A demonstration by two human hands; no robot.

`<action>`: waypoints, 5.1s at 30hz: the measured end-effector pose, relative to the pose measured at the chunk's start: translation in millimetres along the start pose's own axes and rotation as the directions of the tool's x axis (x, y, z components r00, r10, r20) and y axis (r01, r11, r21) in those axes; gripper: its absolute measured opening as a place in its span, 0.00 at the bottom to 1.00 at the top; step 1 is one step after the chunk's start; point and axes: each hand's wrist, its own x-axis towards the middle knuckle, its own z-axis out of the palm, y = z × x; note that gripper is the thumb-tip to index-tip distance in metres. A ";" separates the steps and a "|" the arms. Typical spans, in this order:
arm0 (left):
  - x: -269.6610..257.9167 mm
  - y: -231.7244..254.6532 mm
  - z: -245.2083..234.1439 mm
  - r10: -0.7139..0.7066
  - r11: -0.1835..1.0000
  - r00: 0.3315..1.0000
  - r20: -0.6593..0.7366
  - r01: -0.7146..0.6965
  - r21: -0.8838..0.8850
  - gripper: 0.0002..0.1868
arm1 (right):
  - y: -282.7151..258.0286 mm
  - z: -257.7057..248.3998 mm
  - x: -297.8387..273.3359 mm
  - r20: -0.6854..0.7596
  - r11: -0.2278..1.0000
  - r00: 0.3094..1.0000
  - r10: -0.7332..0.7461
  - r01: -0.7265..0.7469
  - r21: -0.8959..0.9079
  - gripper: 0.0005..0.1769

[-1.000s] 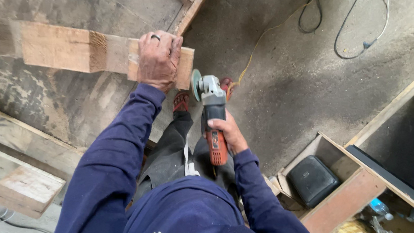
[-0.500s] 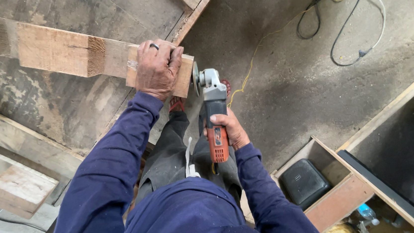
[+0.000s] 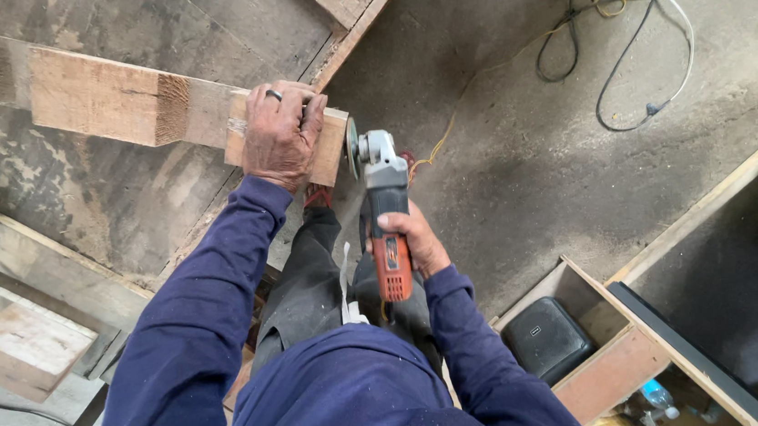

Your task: The person uses an angle grinder to sand the surface of a wooden pallet. They hold the pallet with one hand and move the grinder across the wood to smooth it, occasionally repositioning the pallet to access different areas.

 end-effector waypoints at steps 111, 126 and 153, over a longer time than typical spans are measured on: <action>-38.8 -198.5 -174.7 0.238 0.829 0.414 0.878 -0.558 0.039 0.66 | -98.2 295.5 125.3 0.147 0.898 0.968 -0.204 0.244 -0.365 0.24; 28.7 -129.8 -103.0 0.406 0.855 0.692 0.597 -0.518 0.018 0.54 | -98.2 218.9 46.2 -0.092 0.869 0.890 -0.447 0.407 -0.282 0.26; 86.8 -82.6 -19.1 0.372 0.900 0.744 0.555 -0.436 -0.018 0.57 | -38.1 132.8 -23.3 -0.343 0.872 0.820 -0.457 0.489 0.007 0.29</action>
